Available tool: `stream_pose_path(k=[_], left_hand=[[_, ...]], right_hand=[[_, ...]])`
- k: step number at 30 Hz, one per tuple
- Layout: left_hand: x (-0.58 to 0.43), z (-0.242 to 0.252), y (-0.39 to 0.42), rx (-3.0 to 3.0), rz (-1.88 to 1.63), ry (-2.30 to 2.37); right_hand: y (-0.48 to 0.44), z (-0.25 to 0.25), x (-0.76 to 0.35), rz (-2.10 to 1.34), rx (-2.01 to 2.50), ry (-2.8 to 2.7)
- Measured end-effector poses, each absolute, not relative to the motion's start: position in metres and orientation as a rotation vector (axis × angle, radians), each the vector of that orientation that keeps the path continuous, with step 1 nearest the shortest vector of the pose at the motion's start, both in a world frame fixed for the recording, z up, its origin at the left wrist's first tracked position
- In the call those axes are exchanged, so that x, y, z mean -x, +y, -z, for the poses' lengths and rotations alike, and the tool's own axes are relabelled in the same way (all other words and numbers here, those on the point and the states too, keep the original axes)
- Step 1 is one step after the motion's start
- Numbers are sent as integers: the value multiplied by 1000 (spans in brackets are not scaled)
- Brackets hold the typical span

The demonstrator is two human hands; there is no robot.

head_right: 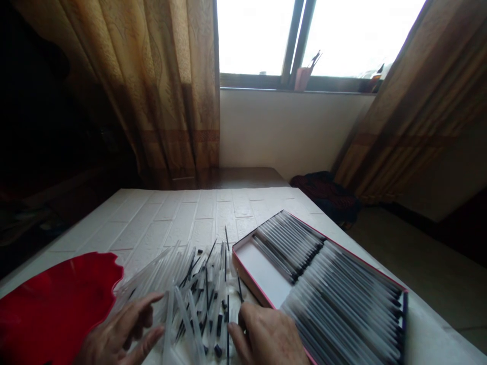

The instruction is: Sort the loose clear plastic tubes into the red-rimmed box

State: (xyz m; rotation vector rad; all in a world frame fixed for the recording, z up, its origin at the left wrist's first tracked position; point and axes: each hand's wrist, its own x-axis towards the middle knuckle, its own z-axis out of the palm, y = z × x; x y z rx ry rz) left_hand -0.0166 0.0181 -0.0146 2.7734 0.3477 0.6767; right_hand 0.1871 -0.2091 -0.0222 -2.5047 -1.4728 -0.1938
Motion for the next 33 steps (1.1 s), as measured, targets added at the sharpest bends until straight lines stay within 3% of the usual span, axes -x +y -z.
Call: stream_pose_path(k=[3,6,13,21,28,33], left_hand=[[15,27,10,-3153,-767,97],[11,41,2,-3371,-677,176],[-4,46,-1,-3171,-377,175],[-30,7,10,-2980,-98,57],[-27,-23,12,-3016,-142,112],[-5,-11,-19,-3121,-355,9]], right_hand=[[-205,15,-183,205,2383,-1523],[-203,11,-184,247,2281,-1597],[-199,20,-188,70,2187,-1648],[-192,20,-189,49,2017,-1605],[-198,3,-188,164,1993,-1396],[-199,-3,-188,171,1953,-1389]])
